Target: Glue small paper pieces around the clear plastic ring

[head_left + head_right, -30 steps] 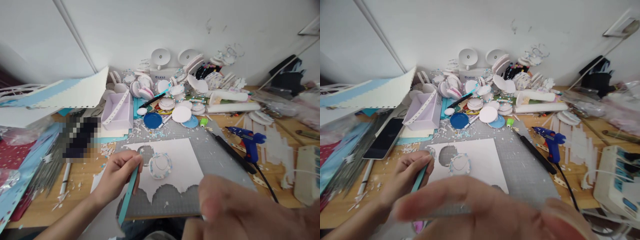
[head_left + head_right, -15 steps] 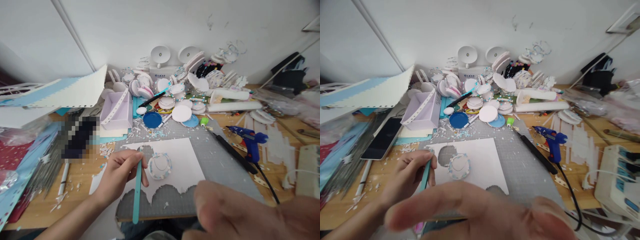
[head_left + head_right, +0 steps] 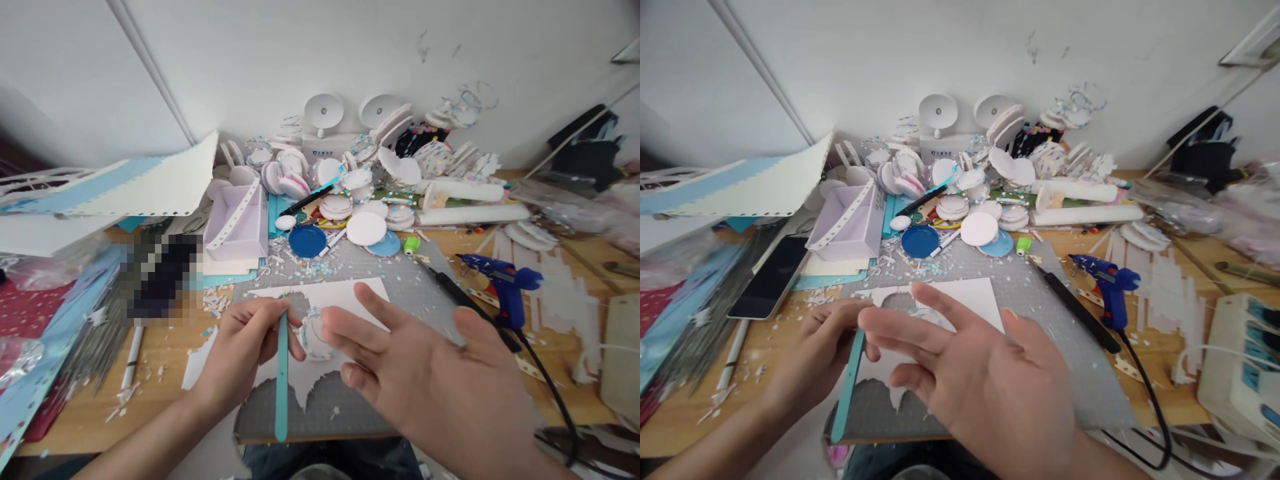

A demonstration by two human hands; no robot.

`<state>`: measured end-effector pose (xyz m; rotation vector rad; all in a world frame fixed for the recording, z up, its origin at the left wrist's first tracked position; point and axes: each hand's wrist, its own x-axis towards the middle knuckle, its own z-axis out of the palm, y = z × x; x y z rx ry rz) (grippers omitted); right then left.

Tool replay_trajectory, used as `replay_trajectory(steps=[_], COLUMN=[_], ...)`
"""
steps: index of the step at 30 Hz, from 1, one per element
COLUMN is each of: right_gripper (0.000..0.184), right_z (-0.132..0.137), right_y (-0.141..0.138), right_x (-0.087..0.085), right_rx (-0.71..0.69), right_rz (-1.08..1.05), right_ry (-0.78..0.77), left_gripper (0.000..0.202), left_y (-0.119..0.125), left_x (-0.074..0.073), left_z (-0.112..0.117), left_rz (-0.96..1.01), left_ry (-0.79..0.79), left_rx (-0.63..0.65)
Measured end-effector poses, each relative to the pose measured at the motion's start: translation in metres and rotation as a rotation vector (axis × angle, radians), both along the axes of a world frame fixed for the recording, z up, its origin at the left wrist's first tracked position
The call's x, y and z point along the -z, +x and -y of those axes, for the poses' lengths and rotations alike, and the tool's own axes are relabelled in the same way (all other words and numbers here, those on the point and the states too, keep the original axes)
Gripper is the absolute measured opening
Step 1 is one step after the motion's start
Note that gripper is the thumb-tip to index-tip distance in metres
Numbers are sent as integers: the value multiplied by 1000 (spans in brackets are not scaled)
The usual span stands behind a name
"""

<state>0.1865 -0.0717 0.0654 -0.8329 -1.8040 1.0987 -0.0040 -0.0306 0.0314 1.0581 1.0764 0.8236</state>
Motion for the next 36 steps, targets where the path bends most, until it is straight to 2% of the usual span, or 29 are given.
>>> replay_trajectory(steps=[3, 5, 7, 10, 12, 16, 18, 20, 23, 26, 28, 30, 33, 36], right_gripper=[45, 41, 37, 30, 25, 18, 17, 21, 25, 15, 7, 2, 6, 4], right_z=[1, 4, 5, 1, -3, -11, -15, -21, -33, -44, -46, -44, -38, -35], right_y=[3, 1, -2, -6, -6, 4, 10, 15, 22, 26, 27, 27, 24, 22], right_x=[13, 19, 24, 32, 37, 37, 37, 40, 53, 72, 84, 94, 100, 98], right_rx=[-18, 58, 157, 241, 263, 285, 305, 359, 581, 765, 762, 711, 633, 590], right_rz=[-109, -116, 30, 357, 495, 564, 529, 431, 132, -137, -203, -214, -221, -229], right_ry=[-16, 30, 222, 714, 934, 1091, 1111, 1004, 696, 363, 150, 14, -86, -125], left_gripper=[30, 29, 28, 29, 31, 34, 36, 38, 35, 30, 26, 23, 26, 28], left_y=[4, 8, 14, 23, 29, 38, 39, 37, 28, 20, 16, 14, 12, 9], left_x=[-4, -8, -11, -14, -15, -13, -12, -11, -3, 11, 21, 30, 38, 40], left_z=[0, 0, 0, 2, 5, 6, 2, -4, -14, -20, -22, -22, -23, -23], left_rz=[25, 55, 87, 119, 117, 67, 12, -74, -254, -434, -502, -522, -505, -467], left_ry=[-80, -117, -144, -156, -164, -159, -107, 14, 309, 484, 491, 482, 479, 435], left_rx=[-40, -44, -50, -53, -43, 9, 49, 75, 35, 37, 135, 250, 378, 441])
